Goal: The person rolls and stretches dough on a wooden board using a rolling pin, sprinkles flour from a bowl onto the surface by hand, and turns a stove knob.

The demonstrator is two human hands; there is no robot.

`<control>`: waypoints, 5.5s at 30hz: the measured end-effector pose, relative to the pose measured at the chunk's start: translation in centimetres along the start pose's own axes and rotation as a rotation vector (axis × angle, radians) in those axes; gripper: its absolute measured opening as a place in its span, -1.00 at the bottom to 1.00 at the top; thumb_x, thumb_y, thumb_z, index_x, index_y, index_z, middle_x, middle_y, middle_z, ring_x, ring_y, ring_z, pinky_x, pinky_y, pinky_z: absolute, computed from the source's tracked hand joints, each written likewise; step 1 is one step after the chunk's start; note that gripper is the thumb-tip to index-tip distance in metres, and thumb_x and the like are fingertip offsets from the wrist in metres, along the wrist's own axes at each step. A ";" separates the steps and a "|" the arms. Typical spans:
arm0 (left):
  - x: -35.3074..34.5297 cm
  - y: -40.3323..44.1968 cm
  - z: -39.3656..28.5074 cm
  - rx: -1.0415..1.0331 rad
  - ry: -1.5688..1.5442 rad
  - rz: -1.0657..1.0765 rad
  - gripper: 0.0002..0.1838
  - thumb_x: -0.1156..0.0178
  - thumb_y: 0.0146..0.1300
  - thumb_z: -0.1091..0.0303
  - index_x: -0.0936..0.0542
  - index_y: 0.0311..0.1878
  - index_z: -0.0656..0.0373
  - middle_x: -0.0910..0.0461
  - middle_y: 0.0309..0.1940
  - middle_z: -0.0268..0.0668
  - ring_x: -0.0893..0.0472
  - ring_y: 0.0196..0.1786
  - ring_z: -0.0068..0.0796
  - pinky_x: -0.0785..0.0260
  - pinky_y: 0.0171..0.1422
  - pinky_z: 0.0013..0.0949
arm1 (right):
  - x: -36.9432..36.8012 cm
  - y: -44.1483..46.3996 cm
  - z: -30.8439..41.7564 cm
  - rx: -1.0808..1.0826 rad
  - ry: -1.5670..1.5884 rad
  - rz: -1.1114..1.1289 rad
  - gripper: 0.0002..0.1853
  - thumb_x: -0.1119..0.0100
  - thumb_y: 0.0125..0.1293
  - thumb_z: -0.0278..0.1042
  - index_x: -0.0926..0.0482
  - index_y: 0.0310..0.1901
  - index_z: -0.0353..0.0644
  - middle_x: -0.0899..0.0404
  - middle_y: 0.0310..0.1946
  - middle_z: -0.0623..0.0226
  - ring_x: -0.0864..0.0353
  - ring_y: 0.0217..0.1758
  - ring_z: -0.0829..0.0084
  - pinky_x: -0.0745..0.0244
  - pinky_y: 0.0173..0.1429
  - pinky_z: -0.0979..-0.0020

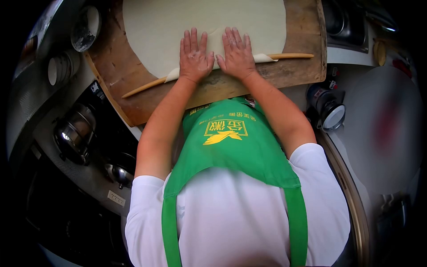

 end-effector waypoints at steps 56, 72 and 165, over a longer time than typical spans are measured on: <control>0.7 -2.8 5.2 0.150 -0.056 0.048 -0.01 -0.17 0.35 -0.09 -0.15 0.61 0.49 -0.05 0.65 0.30 0.01 0.71 0.29 0.18 0.78 0.15 | 1.9 0.9 -8.6 -0.311 0.095 -0.108 -0.23 -0.11 0.42 0.18 -0.34 0.59 0.04 -0.14 0.67 0.06 0.01 0.74 -0.10 0.23 0.74 -0.20; 0.1 -9.7 8.9 0.267 -0.012 0.033 0.09 -0.13 0.34 -0.22 -0.07 0.63 0.52 0.06 0.69 0.29 0.11 0.74 0.29 0.31 0.81 0.11 | 0.7 -4.7 -11.6 -0.432 0.044 -0.089 -0.30 0.00 0.51 0.14 -0.33 0.60 0.06 -0.12 0.68 0.01 0.04 0.74 -0.19 0.30 0.74 -0.23; 2.9 -2.3 7.5 -0.051 -0.017 -0.003 -0.09 -0.33 0.21 -0.14 -0.37 0.54 0.17 -0.26 0.58 0.06 -0.18 0.65 0.23 0.04 0.72 0.16 | 4.9 12.3 -5.2 0.617 0.034 -0.362 -0.81 -0.29 0.31 -0.21 -0.67 -0.07 0.03 -0.68 0.11 0.44 -0.62 0.28 0.33 -0.50 0.35 0.20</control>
Point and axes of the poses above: each hand's wrist, its own y-axis towards the middle knuckle, its own x-axis out of the back of the hand, z = x × y, the point moved 5 cm from there along y, towards the middle knuckle
